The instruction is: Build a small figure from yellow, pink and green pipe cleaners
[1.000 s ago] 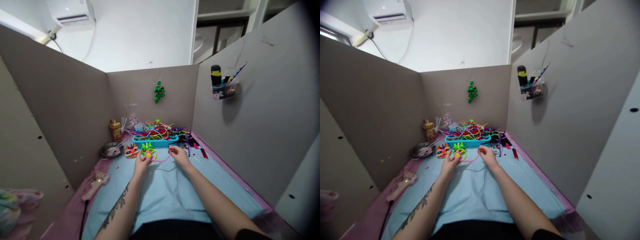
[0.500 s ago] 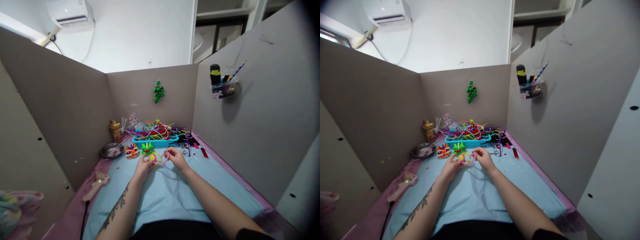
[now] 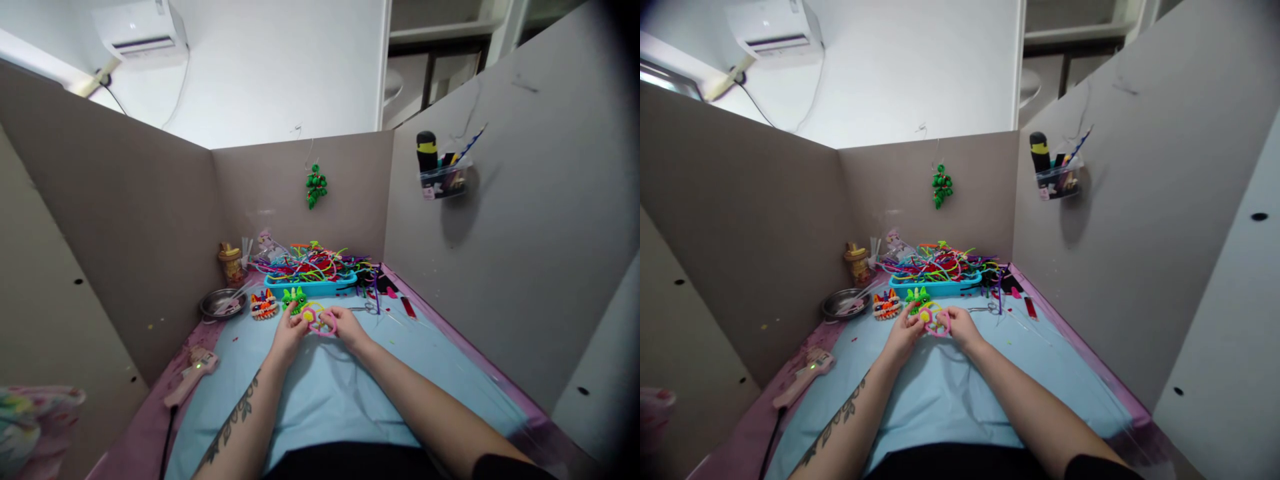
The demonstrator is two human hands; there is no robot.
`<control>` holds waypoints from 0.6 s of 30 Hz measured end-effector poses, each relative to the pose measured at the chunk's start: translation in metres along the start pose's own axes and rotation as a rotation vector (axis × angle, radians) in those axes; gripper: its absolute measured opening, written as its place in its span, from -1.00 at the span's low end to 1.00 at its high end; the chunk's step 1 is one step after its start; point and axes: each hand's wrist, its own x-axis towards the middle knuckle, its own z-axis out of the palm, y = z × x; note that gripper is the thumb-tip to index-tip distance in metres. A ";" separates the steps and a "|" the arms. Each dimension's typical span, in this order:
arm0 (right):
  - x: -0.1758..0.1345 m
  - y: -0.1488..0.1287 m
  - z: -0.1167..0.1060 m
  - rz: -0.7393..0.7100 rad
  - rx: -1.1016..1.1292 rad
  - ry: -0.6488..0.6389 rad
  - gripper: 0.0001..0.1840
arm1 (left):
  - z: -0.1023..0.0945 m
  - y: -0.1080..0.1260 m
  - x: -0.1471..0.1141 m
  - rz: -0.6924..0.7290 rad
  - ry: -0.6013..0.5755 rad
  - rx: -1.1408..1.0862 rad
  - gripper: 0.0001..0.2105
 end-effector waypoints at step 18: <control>-0.006 0.011 0.022 -0.053 0.102 -0.094 -0.65 | 0.001 -0.001 0.001 -0.044 0.081 -0.187 -0.40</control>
